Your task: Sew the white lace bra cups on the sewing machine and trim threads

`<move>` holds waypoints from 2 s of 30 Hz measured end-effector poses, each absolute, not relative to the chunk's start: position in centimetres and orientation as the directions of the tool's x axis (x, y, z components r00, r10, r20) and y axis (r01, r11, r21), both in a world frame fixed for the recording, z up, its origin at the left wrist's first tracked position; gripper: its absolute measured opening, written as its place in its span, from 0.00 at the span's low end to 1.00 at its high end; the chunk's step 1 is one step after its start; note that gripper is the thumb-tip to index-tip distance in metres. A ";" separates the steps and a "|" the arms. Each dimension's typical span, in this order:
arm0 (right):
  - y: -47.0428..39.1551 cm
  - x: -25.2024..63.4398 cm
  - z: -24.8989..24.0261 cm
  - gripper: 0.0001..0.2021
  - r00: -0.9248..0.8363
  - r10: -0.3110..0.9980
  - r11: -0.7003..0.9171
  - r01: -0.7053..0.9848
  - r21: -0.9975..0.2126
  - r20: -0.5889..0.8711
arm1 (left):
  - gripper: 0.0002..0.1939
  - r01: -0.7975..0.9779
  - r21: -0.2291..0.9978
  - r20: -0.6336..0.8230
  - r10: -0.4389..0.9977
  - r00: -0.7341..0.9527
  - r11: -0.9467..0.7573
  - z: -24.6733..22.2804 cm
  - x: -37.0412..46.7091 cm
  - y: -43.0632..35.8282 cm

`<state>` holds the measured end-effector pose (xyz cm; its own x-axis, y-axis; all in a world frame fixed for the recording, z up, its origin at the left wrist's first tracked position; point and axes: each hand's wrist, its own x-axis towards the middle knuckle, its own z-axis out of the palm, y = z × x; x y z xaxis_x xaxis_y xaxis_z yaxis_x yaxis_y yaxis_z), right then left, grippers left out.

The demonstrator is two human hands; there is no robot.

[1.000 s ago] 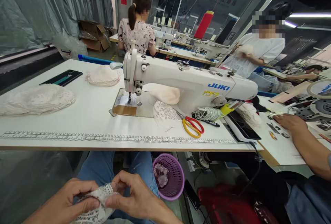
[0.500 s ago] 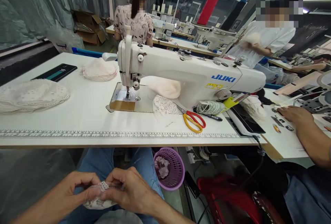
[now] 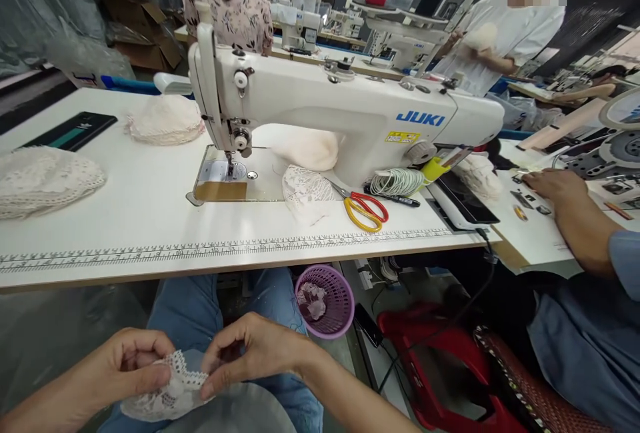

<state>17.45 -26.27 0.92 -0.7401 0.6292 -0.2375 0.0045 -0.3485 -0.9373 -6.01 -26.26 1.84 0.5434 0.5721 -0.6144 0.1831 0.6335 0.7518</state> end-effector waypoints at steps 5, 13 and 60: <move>-26.4 17.6 0.6 0.25 -0.729 0.645 -0.328 0.005 -0.945 -0.227 | 0.21 0.185 0.740 -0.624 0.557 0.548 0.647 2.0 -6.2 -26.2; -26.3 16.7 0.8 0.23 -0.698 0.685 -0.275 0.016 -0.961 -0.207 | 0.26 0.222 0.731 -0.655 0.573 0.492 0.645 2.0 -6.0 -26.0; -12.2 15.5 7.1 0.08 -0.408 0.912 0.338 0.682 -0.648 0.047 | 0.07 0.677 0.703 -0.375 0.696 0.613 -0.218 11.8 -3.9 -2.9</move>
<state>15.52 -12.22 7.12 -0.4078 0.9119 0.0468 0.6820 0.3383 -0.6484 -3.85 -2.93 11.75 0.6126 0.6958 -0.3749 0.6773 -0.2177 0.7028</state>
